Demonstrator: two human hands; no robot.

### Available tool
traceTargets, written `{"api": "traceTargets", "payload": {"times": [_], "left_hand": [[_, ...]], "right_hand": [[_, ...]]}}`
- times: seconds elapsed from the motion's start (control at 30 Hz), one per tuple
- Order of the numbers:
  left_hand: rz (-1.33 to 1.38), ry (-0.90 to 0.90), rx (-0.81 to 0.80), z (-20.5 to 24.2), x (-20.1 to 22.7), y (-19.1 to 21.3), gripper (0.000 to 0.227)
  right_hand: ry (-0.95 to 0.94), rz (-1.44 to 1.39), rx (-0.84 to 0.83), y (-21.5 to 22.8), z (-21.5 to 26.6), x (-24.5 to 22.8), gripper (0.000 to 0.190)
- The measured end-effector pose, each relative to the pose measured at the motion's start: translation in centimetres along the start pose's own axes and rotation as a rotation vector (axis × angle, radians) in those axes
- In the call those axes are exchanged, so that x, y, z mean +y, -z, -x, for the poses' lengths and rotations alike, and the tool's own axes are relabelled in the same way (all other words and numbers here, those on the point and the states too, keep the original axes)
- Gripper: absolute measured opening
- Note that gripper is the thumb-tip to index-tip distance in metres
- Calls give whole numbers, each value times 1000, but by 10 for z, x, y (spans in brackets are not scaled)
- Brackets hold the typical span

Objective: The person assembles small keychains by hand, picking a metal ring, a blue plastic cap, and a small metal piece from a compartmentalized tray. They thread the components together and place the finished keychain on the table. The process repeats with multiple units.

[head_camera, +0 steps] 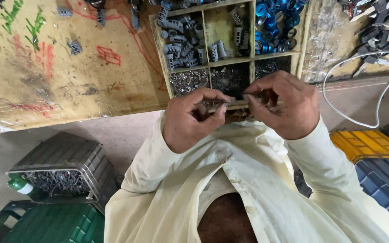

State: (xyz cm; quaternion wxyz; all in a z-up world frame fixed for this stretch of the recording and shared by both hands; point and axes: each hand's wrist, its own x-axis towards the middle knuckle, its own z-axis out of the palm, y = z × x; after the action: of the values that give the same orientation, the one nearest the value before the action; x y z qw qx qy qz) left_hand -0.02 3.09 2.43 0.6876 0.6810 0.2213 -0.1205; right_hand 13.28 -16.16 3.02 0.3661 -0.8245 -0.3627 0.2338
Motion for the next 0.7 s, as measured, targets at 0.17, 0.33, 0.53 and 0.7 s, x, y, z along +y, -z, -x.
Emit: {"api": "traceTargets", "payload": {"times": [0.17,0.33,0.53,0.7], "left_hand": [[294,5,-70,-3,-18,-3,16],[291,-99,-50,-2,-20,-8,15],[201,-117,-1,-1,-8,-10,13],[285,-122,-67,-6,-11,-22,15]], "right_hand": [[257,435,19,1,-5,-4,9],[159,667,41,18,-2,10,9],[29,527,65,25,19,19,9],[-47,308,78,20,24,30,9]]}}
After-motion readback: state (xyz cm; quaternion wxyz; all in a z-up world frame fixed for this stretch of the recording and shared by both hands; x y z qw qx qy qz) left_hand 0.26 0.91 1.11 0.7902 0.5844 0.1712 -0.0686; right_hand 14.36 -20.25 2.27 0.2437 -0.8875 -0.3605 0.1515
